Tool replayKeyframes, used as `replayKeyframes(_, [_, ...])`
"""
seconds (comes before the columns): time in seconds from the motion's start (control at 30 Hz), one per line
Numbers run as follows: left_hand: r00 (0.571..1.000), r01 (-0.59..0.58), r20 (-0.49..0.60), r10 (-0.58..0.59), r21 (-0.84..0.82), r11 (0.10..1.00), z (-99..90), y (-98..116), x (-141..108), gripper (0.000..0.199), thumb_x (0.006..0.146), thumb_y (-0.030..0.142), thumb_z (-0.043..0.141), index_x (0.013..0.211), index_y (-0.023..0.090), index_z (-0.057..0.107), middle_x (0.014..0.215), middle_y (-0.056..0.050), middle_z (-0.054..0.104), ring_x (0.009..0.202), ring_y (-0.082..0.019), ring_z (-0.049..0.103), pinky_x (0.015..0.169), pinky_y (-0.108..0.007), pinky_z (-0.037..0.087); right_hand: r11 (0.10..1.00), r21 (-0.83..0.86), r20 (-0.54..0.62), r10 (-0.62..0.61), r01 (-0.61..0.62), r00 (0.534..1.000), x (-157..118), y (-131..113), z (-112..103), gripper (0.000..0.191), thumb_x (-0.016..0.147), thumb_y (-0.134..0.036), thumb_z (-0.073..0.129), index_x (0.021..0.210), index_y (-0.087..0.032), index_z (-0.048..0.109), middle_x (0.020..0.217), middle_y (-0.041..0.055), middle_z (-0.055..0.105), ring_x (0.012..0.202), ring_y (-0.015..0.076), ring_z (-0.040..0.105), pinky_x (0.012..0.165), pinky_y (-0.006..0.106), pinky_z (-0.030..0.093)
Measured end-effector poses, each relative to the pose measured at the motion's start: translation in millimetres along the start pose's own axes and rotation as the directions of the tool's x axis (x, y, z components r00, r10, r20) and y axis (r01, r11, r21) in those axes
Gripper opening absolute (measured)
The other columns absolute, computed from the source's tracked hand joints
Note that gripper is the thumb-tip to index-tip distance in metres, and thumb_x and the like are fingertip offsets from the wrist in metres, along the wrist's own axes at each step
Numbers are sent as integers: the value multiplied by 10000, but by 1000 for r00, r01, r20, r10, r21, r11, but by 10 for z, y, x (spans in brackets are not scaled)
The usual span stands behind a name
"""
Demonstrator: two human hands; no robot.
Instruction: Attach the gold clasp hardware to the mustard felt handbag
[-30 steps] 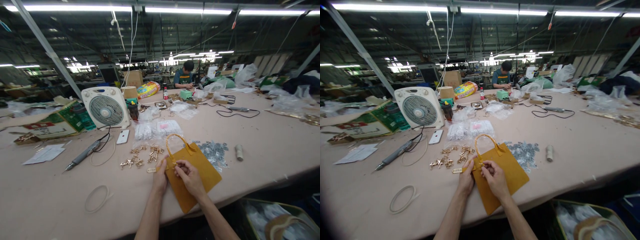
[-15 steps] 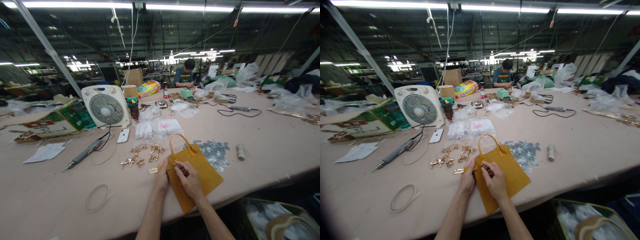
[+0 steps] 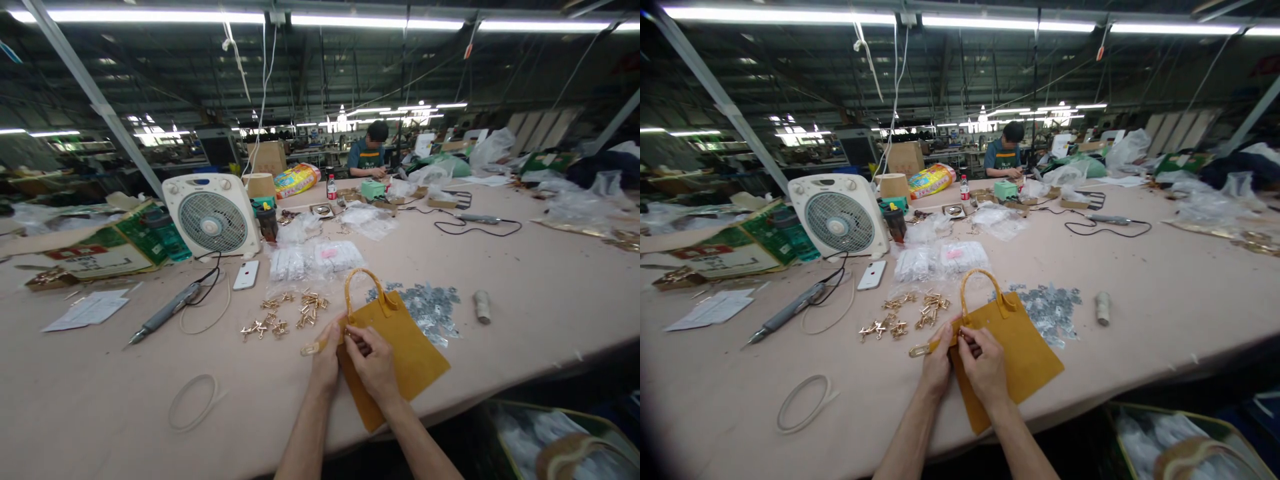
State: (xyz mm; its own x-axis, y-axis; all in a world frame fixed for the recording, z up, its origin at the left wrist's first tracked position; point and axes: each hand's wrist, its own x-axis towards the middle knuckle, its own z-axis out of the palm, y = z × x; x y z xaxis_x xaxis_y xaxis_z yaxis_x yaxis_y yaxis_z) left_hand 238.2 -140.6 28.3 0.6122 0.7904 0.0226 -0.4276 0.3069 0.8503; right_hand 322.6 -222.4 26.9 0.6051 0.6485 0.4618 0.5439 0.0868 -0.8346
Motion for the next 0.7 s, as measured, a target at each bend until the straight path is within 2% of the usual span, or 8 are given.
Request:
replayKeyframes(0.1, [999,-32,-33,34,61,998,-16,18,2,504,922,534,704,1277,177,728,1311,-119,729,1269,-305,653,1188,-470,464,999,-47,15,-8,8,1000,13,-37,39,239,1010,-377,601,1110,-242,772,912,74,685,794,223,658,726,338,558])
replayKeyframes(0.23, [998,-53,-26,54,42,998,-25,62,-31,490,914,555,699,1232,186,751,1296,-118,735,1243,-306,663,1177,-482,467,993,-105,11,-60,61,998,-47,-66,80,301,1047,-397,542,1215,-256,749,902,74,661,803,237,643,762,366,543])
replayKeyframes(0.37, [997,-58,-46,56,-29,998,-28,93,-80,525,892,597,696,1186,167,760,1157,-131,778,1094,-307,725,1094,-491,520,993,-60,57,-96,99,994,-142,-115,75,323,1057,-421,535,1284,-271,708,1052,92,687,949,261,664,851,383,554])
replayKeyframes(0.47, [987,-58,-151,56,-14,998,-91,128,-110,557,862,624,691,1124,137,761,1035,-125,792,954,-293,742,956,-450,571,992,-12,78,-124,125,989,-199,-208,22,321,1038,-437,576,1286,-269,692,1152,99,689,992,261,670,842,368,573])
replayKeyframes(0.53, [972,-35,-229,55,90,995,-172,179,-157,543,852,615,679,1073,126,761,994,-115,788,909,-279,733,874,-405,575,991,25,89,-131,129,987,-217,-280,-34,327,1022,-454,600,1261,-254,700,1140,102,697,921,246,680,785,350,586])
replayKeyframes(0.6, [963,4,-262,60,239,971,-264,250,-243,488,878,564,641,1075,131,750,977,-103,784,892,-266,724,831,-381,566,993,51,97,-115,110,989,-193,-339,-88,348,1009,-476,618,1241,-234,711,1115,102,706,852,229,678,748,335,591])
replayKeyframes(0.67, [961,5,-250,120,448,894,-342,323,-363,396,928,470,579,1110,158,740,1019,-92,781,949,-262,714,876,-384,551,995,75,100,-70,63,992,-111,-374,-112,386,1000,-499,626,1254,-220,708,1102,96,712,805,212,669,719,320,587])
replayKeyframes(0.7, [957,-16,-232,175,561,828,-370,353,-429,355,947,420,548,1121,176,738,1058,-89,776,997,-264,703,922,-396,537,996,88,110,-44,34,993,-48,-382,-105,395,1001,-505,621,1257,-217,706,1090,91,714,785,204,662,702,312,580])
